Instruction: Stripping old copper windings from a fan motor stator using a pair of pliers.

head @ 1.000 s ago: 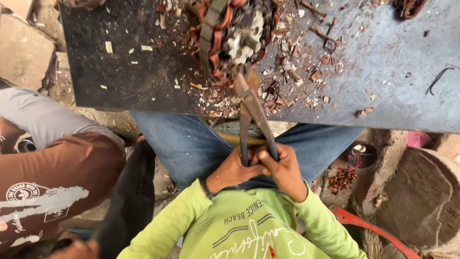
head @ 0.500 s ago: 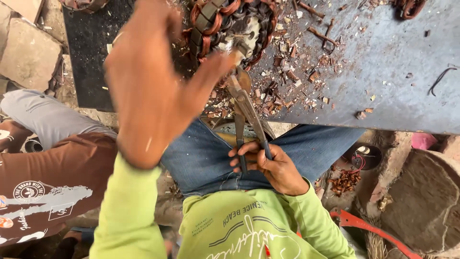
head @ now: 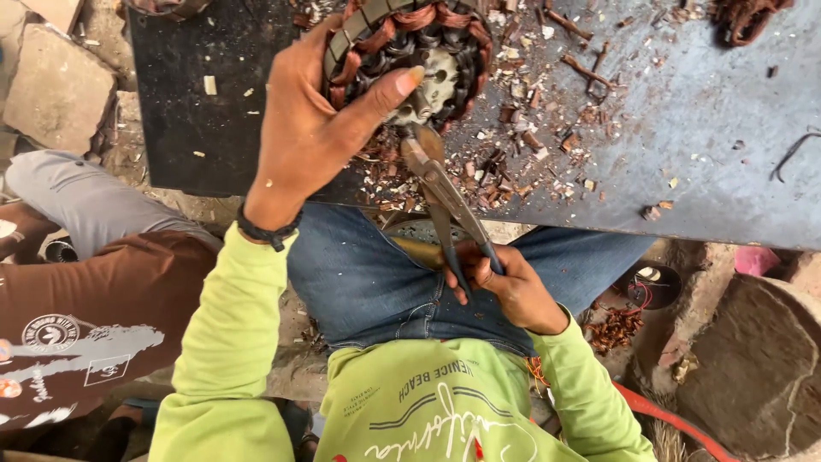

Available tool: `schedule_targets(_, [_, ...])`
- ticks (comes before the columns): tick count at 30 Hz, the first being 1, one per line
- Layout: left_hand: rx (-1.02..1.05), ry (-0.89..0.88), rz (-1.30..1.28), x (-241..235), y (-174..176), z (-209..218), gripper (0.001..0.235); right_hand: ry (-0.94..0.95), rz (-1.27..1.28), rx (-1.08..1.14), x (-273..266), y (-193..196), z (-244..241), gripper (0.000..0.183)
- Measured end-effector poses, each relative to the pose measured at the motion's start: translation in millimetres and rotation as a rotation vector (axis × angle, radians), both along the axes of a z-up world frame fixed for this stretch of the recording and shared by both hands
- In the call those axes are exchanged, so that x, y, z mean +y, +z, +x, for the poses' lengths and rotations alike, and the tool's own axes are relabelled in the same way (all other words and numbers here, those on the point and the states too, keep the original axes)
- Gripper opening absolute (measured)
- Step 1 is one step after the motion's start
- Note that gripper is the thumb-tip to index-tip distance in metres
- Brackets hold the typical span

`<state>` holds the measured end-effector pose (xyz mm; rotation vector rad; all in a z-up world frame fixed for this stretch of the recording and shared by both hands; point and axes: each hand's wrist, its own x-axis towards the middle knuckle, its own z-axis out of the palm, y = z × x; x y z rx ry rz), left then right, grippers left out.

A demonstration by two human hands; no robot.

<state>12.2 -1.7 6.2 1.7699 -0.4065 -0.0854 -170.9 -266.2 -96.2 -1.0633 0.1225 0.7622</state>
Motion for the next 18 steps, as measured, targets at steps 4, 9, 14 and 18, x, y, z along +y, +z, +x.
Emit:
schedule_targets(4, [-0.043, -0.025, -0.090, 2, -2, -2, 0.040, 0.052, -0.059, -0.095, 1, 5, 2, 0.064])
schedule_targets(9, [-0.063, -0.023, -0.075, 6, -12, -6, 0.038, 0.013, -0.197, -0.116, 10, 12, -4, 0.049])
schedule_targets(14, [-0.020, 0.007, -0.118, 8, -18, -13, 0.037, -0.030, -0.465, -0.139, 29, 43, -9, 0.037])
schedule_targets(18, [-0.037, 0.017, -0.054, 11, -17, -12, 0.037, -0.012, -0.682, -0.183, 34, 59, -4, 0.034])
